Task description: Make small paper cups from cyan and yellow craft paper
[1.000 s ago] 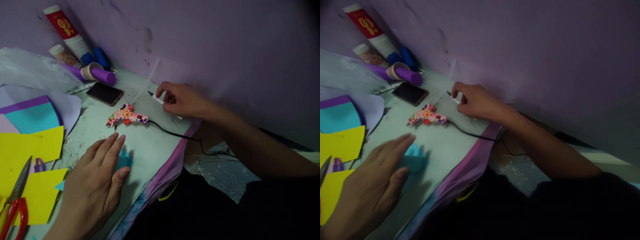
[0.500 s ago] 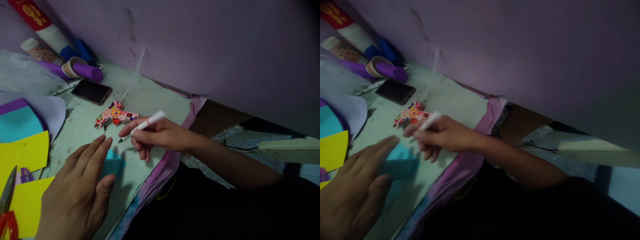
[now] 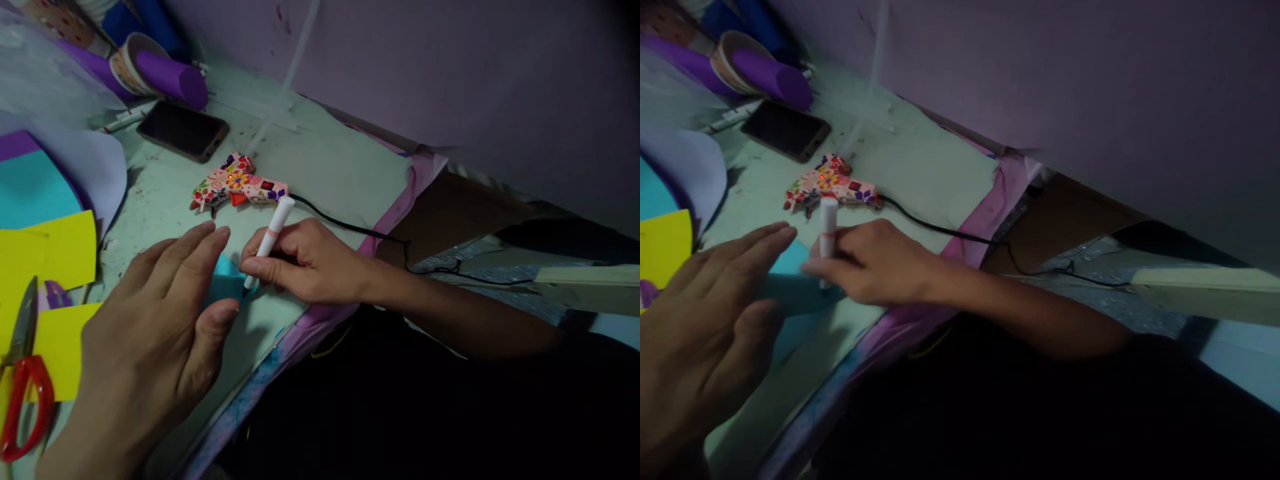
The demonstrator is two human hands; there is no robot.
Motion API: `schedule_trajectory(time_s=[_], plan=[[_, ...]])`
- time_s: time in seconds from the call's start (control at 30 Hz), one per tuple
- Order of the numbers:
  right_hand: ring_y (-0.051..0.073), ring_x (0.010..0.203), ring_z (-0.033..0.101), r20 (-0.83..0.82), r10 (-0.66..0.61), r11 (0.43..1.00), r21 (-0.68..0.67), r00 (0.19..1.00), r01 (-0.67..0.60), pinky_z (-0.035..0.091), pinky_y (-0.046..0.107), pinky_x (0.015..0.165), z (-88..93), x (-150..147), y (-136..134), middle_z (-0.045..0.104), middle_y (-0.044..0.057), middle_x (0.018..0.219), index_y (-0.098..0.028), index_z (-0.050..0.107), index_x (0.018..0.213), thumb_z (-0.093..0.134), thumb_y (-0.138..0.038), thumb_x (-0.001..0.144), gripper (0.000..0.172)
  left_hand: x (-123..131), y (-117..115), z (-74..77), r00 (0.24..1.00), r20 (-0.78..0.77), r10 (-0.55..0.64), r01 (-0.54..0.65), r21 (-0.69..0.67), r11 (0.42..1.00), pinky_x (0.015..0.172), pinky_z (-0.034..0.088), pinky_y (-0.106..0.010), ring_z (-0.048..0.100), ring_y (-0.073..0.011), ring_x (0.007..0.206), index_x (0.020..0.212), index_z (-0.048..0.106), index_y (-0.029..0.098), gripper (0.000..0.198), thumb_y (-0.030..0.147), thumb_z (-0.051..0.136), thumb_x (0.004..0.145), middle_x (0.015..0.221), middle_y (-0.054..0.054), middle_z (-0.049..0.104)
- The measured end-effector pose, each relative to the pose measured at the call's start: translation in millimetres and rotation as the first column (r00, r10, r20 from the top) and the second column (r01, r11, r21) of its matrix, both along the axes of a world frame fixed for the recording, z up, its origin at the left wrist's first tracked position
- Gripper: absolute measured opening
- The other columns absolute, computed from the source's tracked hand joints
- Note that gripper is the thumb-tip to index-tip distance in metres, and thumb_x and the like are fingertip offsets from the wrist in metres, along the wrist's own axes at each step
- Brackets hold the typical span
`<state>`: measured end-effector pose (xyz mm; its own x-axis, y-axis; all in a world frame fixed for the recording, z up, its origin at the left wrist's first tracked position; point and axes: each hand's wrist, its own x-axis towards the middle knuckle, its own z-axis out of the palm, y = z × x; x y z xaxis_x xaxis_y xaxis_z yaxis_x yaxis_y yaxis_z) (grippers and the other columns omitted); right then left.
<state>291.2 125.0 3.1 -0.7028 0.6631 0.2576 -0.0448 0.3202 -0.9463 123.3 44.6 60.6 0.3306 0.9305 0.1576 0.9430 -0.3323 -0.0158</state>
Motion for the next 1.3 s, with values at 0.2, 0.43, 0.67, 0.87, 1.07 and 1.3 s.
schedule_trajectory(time_s=[0.2,0.43,0.67,0.87,1.07,1.3], plan=[[0.011,0.068,0.056,0.029,0.084,0.995,0.045,0.996,-0.085,0.039,0.022,0.068,-0.7,-2.6,4.1,0.061,0.001,0.070,-0.010,0.063,0.070,0.054,-0.022,0.090,0.025,1.4,0.0,0.5,1.000,-0.002,0.005,-0.005,-0.009,1.000,0.097,0.039,-0.045,0.048,-0.0327,0.118,0.135,0.043,0.011,0.057,0.044,0.022,0.093,0.132,-0.014,0.052],[0.010,0.068,0.054,0.086,0.107,0.990,0.086,0.991,-0.114,0.037,0.021,0.067,0.5,-2.3,3.7,0.058,-0.001,0.069,-0.011,0.062,0.072,0.052,-0.024,0.091,0.025,-0.7,-0.6,1.8,1.000,-0.015,0.010,-0.010,-0.013,1.000,0.097,0.039,-0.044,0.048,-0.0326,0.118,0.135,0.042,0.011,0.056,0.042,0.023,0.093,0.134,-0.015,0.051],[0.009,0.067,0.053,0.114,0.096,0.990,0.094,0.989,-0.107,0.036,0.021,0.067,1.4,-3.3,3.8,0.060,0.000,0.069,-0.010,0.064,0.075,0.052,-0.023,0.092,0.024,-0.4,0.4,1.2,0.999,-0.029,-0.018,0.018,-0.003,1.000,0.097,0.039,-0.041,0.048,-0.0318,0.118,0.133,0.044,0.006,0.056,0.040,0.023,0.094,0.131,-0.017,0.053],[0.010,0.066,0.052,0.149,0.032,0.998,0.058,0.988,-0.041,0.036,0.021,0.067,3.1,-4.3,4.8,0.060,0.000,0.068,-0.010,0.065,0.074,0.053,-0.022,0.090,0.023,1.1,1.6,3.0,0.999,-0.049,-0.015,0.015,0.000,1.000,0.094,0.041,-0.044,0.049,-0.0342,0.116,0.133,0.044,0.007,0.058,0.044,0.021,0.094,0.131,-0.017,0.053],[0.011,0.064,0.051,0.122,-0.030,0.999,0.048,0.992,0.024,0.036,0.022,0.064,3.0,-4.7,4.2,0.056,-0.001,0.064,-0.010,0.065,0.074,0.051,-0.024,0.090,0.026,0.1,1.7,1.0,0.998,-0.061,-0.031,0.032,0.009,0.999,0.094,0.040,-0.040,0.049,-0.0312,0.116,0.134,0.043,0.008,0.055,0.040,0.024,0.094,0.130,-0.015,0.054],[0.011,0.065,0.052,0.152,-0.093,0.996,0.005,0.984,0.093,0.036,0.022,0.064,4.8,-6.1,4.5,0.058,0.000,0.066,-0.011,0.066,0.077,0.052,-0.027,0.090,0.025,-1.4,0.5,0.7,0.999,-0.045,-0.021,0.021,0.010,1.000,0.093,0.041,-0.044,0.049,-0.0332,0.116,0.135,0.042,0.011,0.054,0.040,0.024,0.093,0.131,-0.014,0.053]])
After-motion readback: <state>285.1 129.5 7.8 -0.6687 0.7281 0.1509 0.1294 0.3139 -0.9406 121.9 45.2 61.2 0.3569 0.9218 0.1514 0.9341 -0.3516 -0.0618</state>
